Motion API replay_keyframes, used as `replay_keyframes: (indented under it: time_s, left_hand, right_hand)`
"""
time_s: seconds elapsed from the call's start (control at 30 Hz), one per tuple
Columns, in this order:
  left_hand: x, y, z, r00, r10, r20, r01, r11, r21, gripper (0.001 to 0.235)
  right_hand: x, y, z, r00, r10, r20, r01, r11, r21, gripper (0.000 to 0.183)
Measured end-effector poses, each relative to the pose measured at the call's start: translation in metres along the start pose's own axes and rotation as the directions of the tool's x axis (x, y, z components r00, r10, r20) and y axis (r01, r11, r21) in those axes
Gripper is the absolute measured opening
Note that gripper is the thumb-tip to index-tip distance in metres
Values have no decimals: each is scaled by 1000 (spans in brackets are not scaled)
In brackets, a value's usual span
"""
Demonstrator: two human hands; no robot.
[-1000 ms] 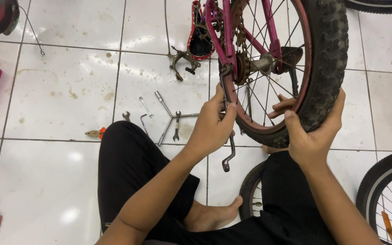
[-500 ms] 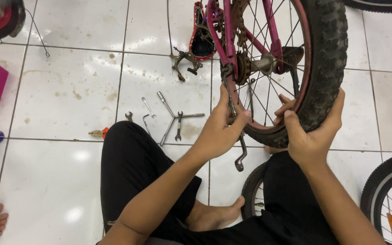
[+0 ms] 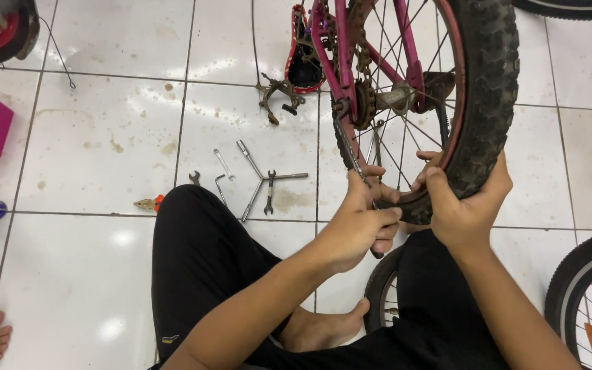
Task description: The person sits on the floor and works on a pink bicycle, using a wrench to tighten the rear wheel axle nuts. They rotate the wheel to check alignment and continue adjusting the nuts on both sides of the axle.
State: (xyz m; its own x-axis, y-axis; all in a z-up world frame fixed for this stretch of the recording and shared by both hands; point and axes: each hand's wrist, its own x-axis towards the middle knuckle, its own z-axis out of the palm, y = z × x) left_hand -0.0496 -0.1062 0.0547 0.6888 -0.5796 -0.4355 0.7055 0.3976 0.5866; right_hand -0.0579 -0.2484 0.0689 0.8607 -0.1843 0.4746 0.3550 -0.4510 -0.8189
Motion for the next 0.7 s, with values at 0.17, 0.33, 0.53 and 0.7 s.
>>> replay_keyframes:
  time_s: [0.17, 0.33, 0.53, 0.7]
  left_hand:
    - [-11, 9, -11, 998, -61, 7, 59, 988, 140, 45]
    - [-18, 11, -7, 998, 24, -59, 4, 899, 438, 57]
    - [4, -12, -26, 988, 153, 22, -155, 980, 128, 11]
    - [-3, 3, -1, 996, -20, -91, 26, 998, 63, 12]
  right_hand:
    - [2, -2, 2, 1000, 17, -23, -17, 1000, 1, 16]
    - [6, -14, 3, 998, 66, -7, -66, 998, 13, 18]
    - [5, -13, 7, 993, 109, -50, -112, 992, -55, 14]
    - [0, -3, 8, 995, 65, -75, -67, 997, -28, 14]
